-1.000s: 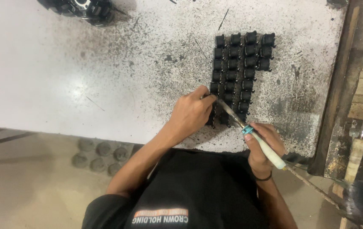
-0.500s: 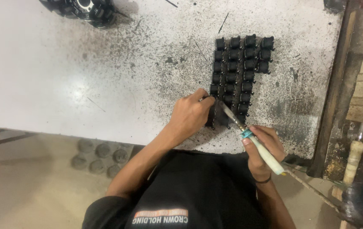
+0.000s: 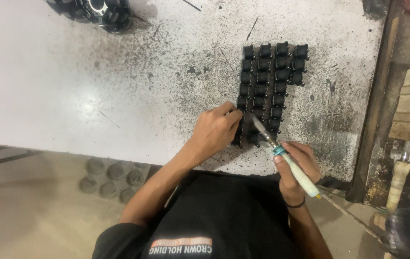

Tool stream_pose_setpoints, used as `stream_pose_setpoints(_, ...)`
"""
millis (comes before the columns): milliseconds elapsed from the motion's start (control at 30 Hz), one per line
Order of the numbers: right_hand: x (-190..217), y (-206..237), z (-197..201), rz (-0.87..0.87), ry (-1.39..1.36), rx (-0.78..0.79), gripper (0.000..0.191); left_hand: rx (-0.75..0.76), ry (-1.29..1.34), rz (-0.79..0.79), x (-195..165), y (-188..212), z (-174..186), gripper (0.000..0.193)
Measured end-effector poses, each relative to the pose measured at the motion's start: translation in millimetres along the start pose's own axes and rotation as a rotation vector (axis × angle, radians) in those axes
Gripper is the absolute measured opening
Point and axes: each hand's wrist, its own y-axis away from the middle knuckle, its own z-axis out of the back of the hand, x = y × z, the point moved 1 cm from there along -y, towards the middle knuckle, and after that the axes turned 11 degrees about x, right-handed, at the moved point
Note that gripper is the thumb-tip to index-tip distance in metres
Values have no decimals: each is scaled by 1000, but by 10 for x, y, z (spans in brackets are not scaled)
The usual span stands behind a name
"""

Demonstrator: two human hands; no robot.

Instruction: The person solders wire leads onto rows of small black components arranged on a workbench, holding each component steady with one hand while applying a soldering iron with the other, working through the components one at a time and setting finished ones aside.

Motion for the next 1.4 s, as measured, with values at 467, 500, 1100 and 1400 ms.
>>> stream_pose_setpoints(467, -115, 12, 37, -26, -144, -113, 27, -51, -25, -48, -432, 131, 563, 6)
stream_pose_setpoints(500, -150, -5, 64, 10, -248, -163, 27, -52, -19, -68, -493, 161, 678, 6)
stream_pose_setpoints(1100, -107, -155, -76, -10, -51, -65, 28, -46, -107, -36, 42, -197, 101, 23)
stream_pose_setpoints(1400, -218, -159, -72, -115, -235, -97, 27, 79, -77, -9, 2, -323, 187, 20)
